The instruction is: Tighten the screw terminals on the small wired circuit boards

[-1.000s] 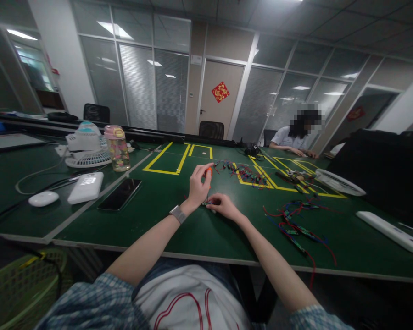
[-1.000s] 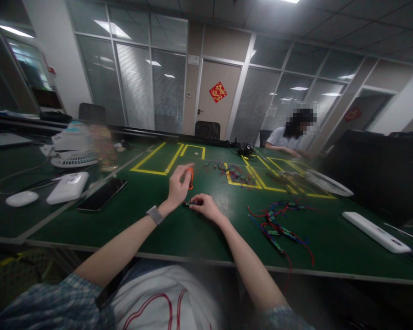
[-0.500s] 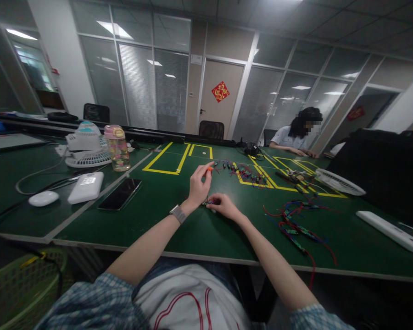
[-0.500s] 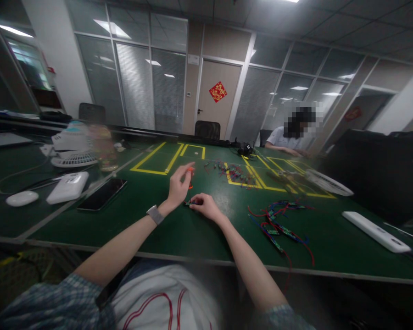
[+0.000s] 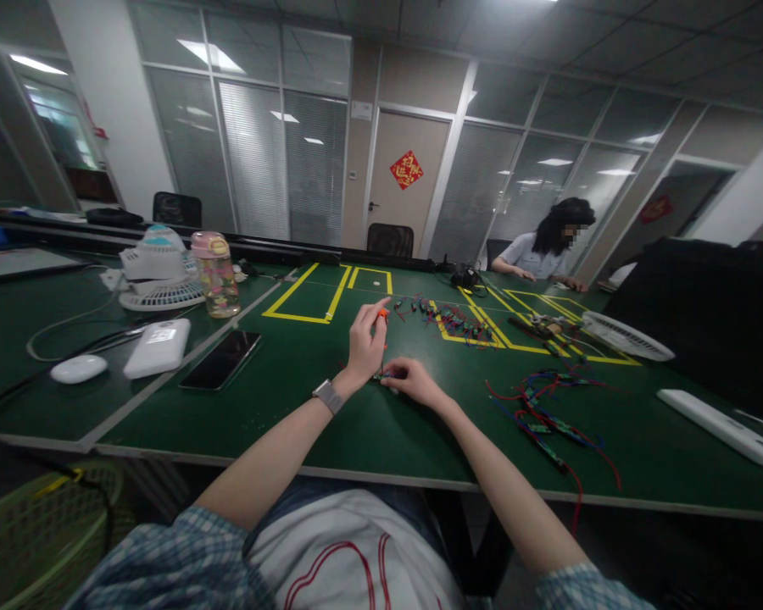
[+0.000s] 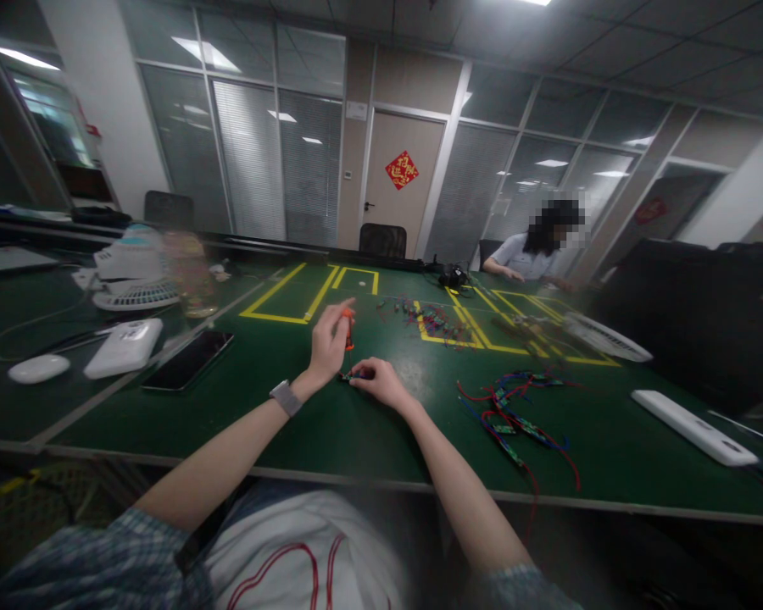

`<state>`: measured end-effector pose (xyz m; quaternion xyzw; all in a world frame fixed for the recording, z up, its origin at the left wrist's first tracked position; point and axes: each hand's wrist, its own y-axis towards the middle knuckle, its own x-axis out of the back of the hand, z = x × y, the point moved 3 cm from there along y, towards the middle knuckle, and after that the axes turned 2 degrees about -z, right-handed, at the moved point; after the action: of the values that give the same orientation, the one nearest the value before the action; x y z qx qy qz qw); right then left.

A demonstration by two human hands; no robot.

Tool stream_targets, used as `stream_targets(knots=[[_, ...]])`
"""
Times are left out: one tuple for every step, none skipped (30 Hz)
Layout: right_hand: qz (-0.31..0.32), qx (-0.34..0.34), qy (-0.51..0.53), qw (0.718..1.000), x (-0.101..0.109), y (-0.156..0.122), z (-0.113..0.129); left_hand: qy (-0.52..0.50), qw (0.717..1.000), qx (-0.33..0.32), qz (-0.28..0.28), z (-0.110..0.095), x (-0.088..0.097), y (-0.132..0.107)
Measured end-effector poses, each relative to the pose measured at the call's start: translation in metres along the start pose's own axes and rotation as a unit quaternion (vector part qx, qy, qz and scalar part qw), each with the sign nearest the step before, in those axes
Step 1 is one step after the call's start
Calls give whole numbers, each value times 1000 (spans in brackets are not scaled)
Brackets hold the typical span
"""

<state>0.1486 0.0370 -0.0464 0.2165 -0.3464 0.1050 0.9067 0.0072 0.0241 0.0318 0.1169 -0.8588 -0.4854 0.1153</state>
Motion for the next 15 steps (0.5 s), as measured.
stream_targets(knots=[[0, -1, -1, 1000, 0, 0, 0, 4, 1000, 4, -2, 0, 0, 0], [0, -1, -1, 1000, 0, 0, 0, 8, 1000, 4, -5, 0, 0, 1], [0, -1, -1, 1000, 0, 0, 0, 14, 1000, 2, -9, 0, 0, 1], [-1, 0, -1, 1000, 0, 0, -1, 20, 1000, -1, -12, -1, -1, 1], [-2, 0, 0, 1000, -1, 0, -1, 26, 1000, -4, -17, -1, -1, 1], [-2, -1, 2, 1000, -1, 0, -2, 33, 999, -8, -22, -2, -1, 0], [0, -2, 3, 1000, -1, 0, -2, 39, 999, -10, -27, -2, 0, 0], [1, -3, 4, 1000, -1, 0, -2, 45, 998, -12, -32, -3, 0, 0], [2, -3, 5, 1000, -1, 0, -2, 48, 998, -13, -33, -3, 0, -1], [2, -3, 4, 1000, -1, 0, -2, 48, 998, -14, -31, -3, 0, -1], [1, -1, 3, 1000, -1, 0, -2, 45, 999, -15, -25, -2, 0, -1], [-2, 1, 0, 1000, -1, 0, -1, 38, 999, -16, -17, -2, 0, -1], [-5, 3, -3, 1000, 0, 0, -1, 29, 999, -17, -9, -1, 0, -1], [-7, 3, -5, 1000, 0, 0, -1, 20, 1000, -16, -4, -1, 0, -1], [-6, 3, -5, 1000, 0, 0, 0, 13, 1000, -13, -1, 0, 0, -1]])
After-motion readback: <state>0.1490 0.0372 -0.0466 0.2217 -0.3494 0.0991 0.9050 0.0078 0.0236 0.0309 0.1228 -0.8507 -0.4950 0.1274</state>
